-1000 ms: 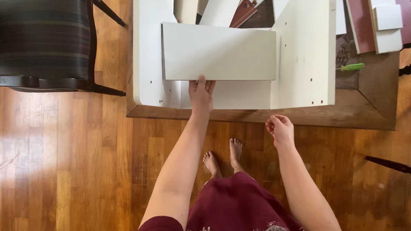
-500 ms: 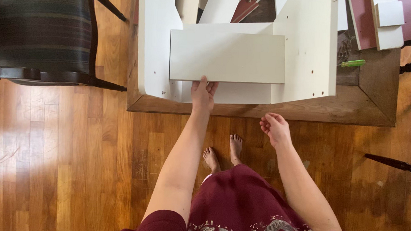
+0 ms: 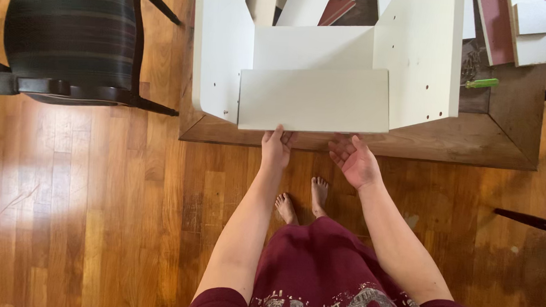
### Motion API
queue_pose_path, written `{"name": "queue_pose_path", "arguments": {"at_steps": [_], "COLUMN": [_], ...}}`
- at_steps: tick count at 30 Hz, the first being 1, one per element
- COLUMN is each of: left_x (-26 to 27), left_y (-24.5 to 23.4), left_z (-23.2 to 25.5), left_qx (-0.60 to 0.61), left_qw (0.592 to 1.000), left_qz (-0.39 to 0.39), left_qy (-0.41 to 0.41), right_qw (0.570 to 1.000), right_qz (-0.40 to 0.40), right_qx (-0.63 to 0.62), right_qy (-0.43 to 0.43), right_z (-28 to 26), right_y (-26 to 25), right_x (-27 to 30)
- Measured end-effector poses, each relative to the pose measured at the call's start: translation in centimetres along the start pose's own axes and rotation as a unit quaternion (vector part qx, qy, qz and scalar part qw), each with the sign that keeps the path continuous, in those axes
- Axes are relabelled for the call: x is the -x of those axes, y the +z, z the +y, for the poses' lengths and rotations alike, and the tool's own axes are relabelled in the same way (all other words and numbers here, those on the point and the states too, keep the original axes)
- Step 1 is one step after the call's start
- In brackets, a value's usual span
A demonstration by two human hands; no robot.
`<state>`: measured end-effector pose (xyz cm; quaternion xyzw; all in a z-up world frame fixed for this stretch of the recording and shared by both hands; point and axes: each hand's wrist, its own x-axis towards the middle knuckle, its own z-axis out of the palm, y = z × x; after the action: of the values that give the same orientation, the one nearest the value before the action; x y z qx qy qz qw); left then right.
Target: The person assembles a small wooden table by screwing four legs onto a tabletop using a screwdriver. They then flip the table upright and place a white shelf panel inside the frame.
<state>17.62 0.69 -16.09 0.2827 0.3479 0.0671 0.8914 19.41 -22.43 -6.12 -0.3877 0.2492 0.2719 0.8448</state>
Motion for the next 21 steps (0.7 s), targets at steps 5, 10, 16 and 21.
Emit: {"name": "queue_pose_path", "arguments": {"at_steps": [5, 10, 16, 21], "left_x": [0.5, 0.4, 1.2, 1.6], "left_y": [-2.5, -3.0, -2.0, -1.0], "left_z": [-0.8, -1.2, -0.3, 0.6], "left_qx": [0.006, 0.022, 0.024, 0.024], "left_qw": [0.998, 0.999, 0.999, 0.999], "left_qz": [0.027, 0.012, -0.004, 0.001], "left_qy": [-0.047, -0.047, -0.042, -0.045], "right_qw": [1.0, 1.0, 0.999, 0.999], "right_qz": [0.002, 0.014, 0.03, 0.035], "right_qx": [0.011, -0.014, -0.022, -0.023], "right_qy": [0.001, 0.006, 0.007, 0.005], "right_z": [1.1, 1.6, 1.6, 1.1], "right_y": [0.4, -0.2, -0.3, 0.8], "right_x": [0.5, -0.5, -1.2, -0.8]}}
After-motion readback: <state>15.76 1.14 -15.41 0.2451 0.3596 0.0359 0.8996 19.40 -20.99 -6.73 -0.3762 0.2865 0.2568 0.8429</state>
